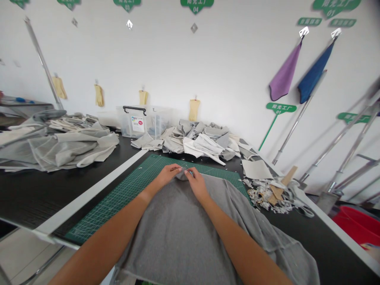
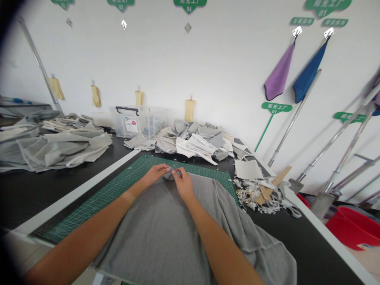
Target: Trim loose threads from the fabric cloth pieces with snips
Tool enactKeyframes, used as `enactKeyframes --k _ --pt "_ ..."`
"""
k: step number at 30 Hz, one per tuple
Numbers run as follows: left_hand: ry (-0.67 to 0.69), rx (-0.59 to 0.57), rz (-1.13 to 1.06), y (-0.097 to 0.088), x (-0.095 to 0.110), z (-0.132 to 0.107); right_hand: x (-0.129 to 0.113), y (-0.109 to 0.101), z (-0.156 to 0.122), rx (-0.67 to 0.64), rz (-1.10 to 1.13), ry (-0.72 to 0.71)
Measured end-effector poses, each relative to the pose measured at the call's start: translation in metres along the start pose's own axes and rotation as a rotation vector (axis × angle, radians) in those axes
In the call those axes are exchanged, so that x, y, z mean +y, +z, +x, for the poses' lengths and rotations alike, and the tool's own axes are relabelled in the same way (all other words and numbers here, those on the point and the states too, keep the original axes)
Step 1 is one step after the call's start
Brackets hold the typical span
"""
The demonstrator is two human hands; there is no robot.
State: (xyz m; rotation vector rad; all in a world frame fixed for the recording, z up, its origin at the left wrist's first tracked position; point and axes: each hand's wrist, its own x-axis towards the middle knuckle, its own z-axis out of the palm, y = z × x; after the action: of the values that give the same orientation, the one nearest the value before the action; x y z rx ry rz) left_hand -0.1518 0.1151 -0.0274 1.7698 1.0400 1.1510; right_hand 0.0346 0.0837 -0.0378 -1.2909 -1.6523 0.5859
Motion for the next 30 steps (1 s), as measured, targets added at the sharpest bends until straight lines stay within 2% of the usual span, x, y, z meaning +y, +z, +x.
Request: enactKeyframes --k 13,30 --pt "0.039 -0.005 -0.001 0.000 0.004 0.001 -0.011 -0.001 -0.009 -0.064 -0.043 -0.032" --pt "0.037 -0.024 -0.022 0.002 0.001 -0.001 -0.008 0.000 -0.011 -0.080 -0.137 -0.073"
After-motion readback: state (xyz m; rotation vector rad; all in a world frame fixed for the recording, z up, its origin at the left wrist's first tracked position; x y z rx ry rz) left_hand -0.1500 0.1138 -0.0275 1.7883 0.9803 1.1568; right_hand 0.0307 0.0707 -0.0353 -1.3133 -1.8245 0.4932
